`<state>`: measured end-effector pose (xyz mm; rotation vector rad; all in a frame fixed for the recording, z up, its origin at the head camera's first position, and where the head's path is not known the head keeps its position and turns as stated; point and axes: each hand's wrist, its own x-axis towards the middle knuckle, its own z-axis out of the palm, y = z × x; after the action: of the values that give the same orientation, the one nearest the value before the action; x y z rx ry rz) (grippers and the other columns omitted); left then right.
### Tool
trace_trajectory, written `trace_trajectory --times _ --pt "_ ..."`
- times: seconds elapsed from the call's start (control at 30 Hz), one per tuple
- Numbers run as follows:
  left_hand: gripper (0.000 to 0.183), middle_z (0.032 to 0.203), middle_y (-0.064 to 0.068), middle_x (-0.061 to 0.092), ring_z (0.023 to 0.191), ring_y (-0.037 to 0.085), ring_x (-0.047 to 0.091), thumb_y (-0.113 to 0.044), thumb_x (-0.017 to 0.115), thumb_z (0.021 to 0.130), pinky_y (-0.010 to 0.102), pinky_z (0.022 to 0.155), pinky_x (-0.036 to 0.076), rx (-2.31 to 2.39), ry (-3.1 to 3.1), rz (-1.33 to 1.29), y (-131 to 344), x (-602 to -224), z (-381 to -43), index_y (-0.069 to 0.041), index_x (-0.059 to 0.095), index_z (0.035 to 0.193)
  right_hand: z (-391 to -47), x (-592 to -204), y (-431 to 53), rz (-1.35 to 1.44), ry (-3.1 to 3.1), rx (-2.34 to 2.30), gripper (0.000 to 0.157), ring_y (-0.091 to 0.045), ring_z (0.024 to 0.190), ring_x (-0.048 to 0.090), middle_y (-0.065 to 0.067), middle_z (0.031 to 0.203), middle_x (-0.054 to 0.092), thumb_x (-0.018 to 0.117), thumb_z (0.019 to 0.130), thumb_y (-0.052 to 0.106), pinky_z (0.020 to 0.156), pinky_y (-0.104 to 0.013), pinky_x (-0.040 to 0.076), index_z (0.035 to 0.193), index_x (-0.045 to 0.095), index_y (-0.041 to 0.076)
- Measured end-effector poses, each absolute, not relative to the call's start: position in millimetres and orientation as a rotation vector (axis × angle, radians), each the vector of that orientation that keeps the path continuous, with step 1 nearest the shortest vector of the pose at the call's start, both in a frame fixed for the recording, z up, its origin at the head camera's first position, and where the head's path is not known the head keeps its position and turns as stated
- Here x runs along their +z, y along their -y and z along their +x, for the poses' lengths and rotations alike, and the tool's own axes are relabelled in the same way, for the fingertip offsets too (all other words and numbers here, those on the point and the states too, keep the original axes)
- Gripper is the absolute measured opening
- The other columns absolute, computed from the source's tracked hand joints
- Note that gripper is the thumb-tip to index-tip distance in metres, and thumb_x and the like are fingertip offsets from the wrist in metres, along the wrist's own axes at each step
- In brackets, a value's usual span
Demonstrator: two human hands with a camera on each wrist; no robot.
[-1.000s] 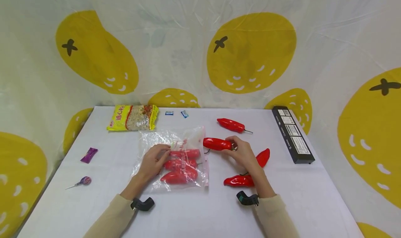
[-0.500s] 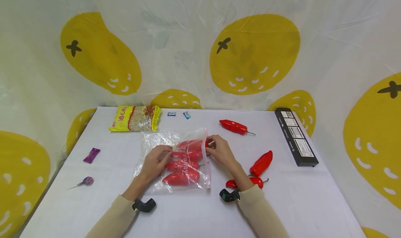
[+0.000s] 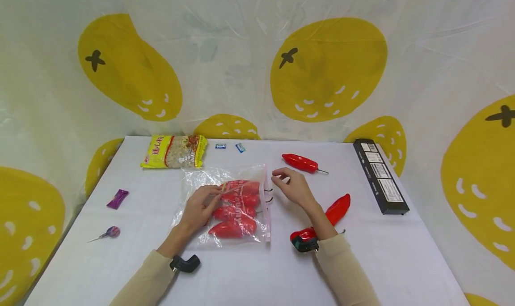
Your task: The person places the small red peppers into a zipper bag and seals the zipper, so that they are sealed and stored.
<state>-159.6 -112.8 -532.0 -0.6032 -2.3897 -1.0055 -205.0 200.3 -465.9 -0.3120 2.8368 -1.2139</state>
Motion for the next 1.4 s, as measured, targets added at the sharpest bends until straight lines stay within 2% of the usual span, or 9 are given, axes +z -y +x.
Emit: trace_trajectory --times 0.13,0.27,0.47,0.63,0.8,1.0,1.17,1.3,1.4 --pt "0.015 0.107 -0.005 0.067 0.109 0.015 0.059 -0.026 0.062 0.090 0.037 0.095 0.048 -1.016 2.384 -0.608 113 -531 -160 -0.019 0.065 0.103 -218 -461 -222 -0.259 -2.932 -1.203 0.039 -0.024 0.102 0.056 -0.007 0.115 0.063 0.060 0.089 0.039 0.085 -0.039 0.051 0.119 0.060 0.014" --pt "0.016 0.108 -0.006 0.067 0.109 0.014 0.059 -0.028 0.061 0.091 0.036 0.095 0.048 -1.008 2.392 -0.604 113 -532 -160 -0.019 0.065 0.103 -234 -461 -248 -0.143 -2.999 -1.136 0.046 -0.032 0.112 0.051 -0.016 0.126 0.056 0.059 0.090 0.036 0.093 -0.049 0.048 0.127 0.054 0.009" --pt "0.017 0.108 -0.006 0.066 0.110 0.012 0.059 -0.029 0.060 0.091 0.034 0.095 0.048 -1.001 2.408 -0.595 113 -533 -159 -0.019 0.065 0.103 -253 -469 -282 0.045 -2.980 -1.004 0.052 -0.036 0.113 0.045 -0.021 0.134 0.048 0.058 0.091 0.030 0.091 -0.050 0.049 0.136 0.044 0.007" --pt "0.018 0.109 -0.007 0.066 0.110 0.011 0.058 -0.030 0.060 0.091 0.033 0.096 0.049 -1.019 2.430 -0.582 114 -534 -158 -0.019 0.066 0.104 -261 -479 -296 0.087 -2.880 -0.868 0.061 -0.041 0.119 0.039 -0.026 0.138 0.043 0.054 0.094 0.028 0.095 -0.054 0.046 0.145 0.030 0.006" --pt "0.018 0.108 -0.007 0.065 0.109 0.011 0.058 -0.030 0.060 0.091 0.032 0.095 0.049 -1.039 2.421 -0.583 113 -537 -158 -0.018 0.066 0.103 -259 -485 -297 0.081 -2.850 -0.826 0.057 -0.040 0.117 0.040 -0.026 0.132 0.048 0.055 0.094 0.025 0.098 -0.055 0.043 0.142 0.034 0.003" --pt "0.018 0.108 -0.007 0.066 0.108 0.011 0.059 -0.030 0.061 0.091 0.032 0.095 0.049 -1.064 2.392 -0.590 113 -538 -158 -0.018 0.067 0.103 -243 -483 -294 0.091 -2.858 -0.901 0.055 -0.034 0.106 0.049 -0.021 0.121 0.053 0.064 0.089 0.026 0.093 -0.050 0.048 0.134 0.041 0.003" --pt "0.019 0.108 -0.006 0.066 0.107 0.011 0.059 -0.029 0.062 0.090 0.030 0.095 0.049 -1.089 2.369 -0.590 114 -537 -158 -0.018 0.068 0.104 -229 -479 -293 0.060 -2.876 -0.959 0.054 -0.029 0.100 0.050 -0.018 0.119 0.053 0.068 0.085 0.024 0.082 -0.039 0.052 0.129 0.043 0.006" --pt "0.018 0.106 -0.005 0.066 0.105 0.012 0.060 -0.026 0.064 0.089 0.029 0.094 0.049 -1.083 2.326 -0.605 114 -535 -159 -0.016 0.068 0.103 -218 -470 -291 -0.013 -2.916 -0.963 0.050 -0.026 0.092 0.049 -0.015 0.112 0.055 0.070 0.083 0.020 0.070 -0.029 0.050 0.125 0.046 0.009" --pt "0.016 0.104 -0.004 0.067 0.104 0.012 0.060 -0.024 0.065 0.088 0.028 0.093 0.048 -1.088 2.297 -0.611 114 -534 -160 -0.015 0.069 0.101 -209 -461 -285 -0.106 -2.908 -0.958 0.048 -0.026 0.091 0.050 -0.013 0.107 0.056 0.071 0.082 0.018 0.067 -0.026 0.048 0.123 0.049 0.011"
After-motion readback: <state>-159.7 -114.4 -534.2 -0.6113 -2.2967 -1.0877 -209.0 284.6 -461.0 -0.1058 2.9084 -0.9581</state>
